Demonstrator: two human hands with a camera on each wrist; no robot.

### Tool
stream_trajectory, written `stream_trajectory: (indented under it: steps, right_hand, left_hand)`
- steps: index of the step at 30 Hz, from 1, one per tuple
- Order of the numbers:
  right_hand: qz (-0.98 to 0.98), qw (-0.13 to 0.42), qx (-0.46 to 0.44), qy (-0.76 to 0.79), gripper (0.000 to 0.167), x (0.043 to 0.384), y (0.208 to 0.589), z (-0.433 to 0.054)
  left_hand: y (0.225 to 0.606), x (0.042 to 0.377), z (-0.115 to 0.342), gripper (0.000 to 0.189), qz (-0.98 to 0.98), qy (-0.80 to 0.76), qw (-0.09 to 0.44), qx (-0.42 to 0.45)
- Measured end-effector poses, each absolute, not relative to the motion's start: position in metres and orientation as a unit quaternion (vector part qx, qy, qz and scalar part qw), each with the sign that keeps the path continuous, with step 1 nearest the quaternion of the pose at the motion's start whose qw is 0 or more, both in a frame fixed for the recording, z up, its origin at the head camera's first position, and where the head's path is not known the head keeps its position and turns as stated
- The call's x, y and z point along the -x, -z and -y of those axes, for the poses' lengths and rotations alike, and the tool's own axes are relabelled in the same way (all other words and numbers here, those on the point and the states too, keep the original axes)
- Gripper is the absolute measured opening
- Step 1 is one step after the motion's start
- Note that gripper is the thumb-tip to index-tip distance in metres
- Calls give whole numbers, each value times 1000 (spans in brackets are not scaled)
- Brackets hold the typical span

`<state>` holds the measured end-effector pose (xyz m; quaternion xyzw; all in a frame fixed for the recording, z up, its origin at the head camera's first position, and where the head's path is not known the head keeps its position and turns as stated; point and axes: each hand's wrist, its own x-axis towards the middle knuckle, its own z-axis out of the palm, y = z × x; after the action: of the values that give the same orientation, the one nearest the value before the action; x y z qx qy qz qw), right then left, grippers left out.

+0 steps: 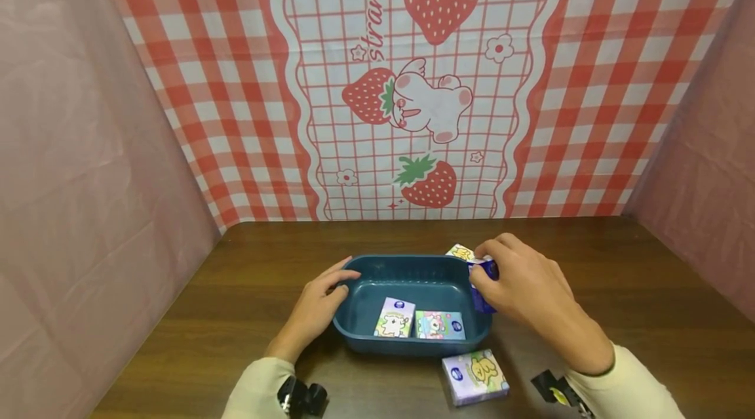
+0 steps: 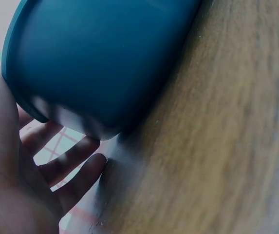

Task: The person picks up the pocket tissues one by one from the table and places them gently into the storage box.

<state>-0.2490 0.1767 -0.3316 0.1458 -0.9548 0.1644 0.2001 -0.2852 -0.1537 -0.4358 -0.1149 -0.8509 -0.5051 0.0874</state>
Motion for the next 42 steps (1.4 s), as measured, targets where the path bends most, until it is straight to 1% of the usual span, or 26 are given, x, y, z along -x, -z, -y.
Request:
stream_trajectory:
  steps: [12,19,31,42]
  right_hand:
    - [950,208,-160,-167,21,248,332,-162]
    - [946,212,-178,-170,19,248,334,-145]
    - [937,178,-220,-205,20,250,348,-128]
    - [940,156,-217,-212,19,250,355,-120]
  left_hand:
    - [435,286,152,29,847,511,88,118]
    - [438,285,156,29,846,512,91,116]
    - [441,287,157,30,844,517,88,114]
    - [438,287,155,30,848,510,88,111]
